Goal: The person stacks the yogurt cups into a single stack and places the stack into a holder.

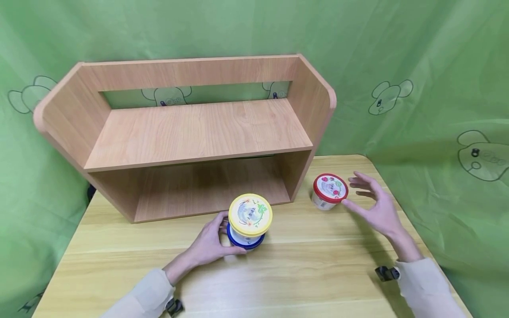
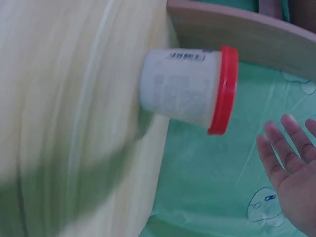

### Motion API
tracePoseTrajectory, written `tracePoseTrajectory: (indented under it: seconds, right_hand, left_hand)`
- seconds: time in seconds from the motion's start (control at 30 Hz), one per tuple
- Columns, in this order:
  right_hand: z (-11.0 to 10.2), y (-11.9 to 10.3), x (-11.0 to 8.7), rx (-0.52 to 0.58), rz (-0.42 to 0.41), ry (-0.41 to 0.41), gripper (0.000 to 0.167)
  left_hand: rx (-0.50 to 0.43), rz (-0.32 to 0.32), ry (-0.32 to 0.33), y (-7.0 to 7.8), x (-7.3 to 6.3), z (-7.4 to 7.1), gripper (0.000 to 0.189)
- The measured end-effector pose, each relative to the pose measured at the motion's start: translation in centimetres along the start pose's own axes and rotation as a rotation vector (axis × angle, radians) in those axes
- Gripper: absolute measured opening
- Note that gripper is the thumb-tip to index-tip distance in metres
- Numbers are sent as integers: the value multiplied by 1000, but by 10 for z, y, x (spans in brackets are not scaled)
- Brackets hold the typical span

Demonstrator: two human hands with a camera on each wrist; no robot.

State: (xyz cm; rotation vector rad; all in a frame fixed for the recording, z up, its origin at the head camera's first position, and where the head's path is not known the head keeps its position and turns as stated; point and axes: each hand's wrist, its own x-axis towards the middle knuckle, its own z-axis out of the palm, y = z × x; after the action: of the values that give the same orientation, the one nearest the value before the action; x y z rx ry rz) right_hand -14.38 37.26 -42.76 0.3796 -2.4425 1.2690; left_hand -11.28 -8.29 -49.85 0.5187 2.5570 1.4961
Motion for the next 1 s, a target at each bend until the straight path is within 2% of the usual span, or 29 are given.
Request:
tracePoseTrajectory:
  seconds: [0.4, 0.67, 1.0]
  right_hand:
    - [-4, 29, -1, -56, 112, 7, 83]
    - [-2, 41, -1, -105, 138, -43, 82]
    - [3, 56, 0, -183, 211, -128, 88]
  left_hand:
    - [2, 3, -4, 0, -1, -1, 101]
    - [3, 12, -10, 1, 0, -2, 100]
    - [-11, 8, -15, 1, 0, -2, 100]
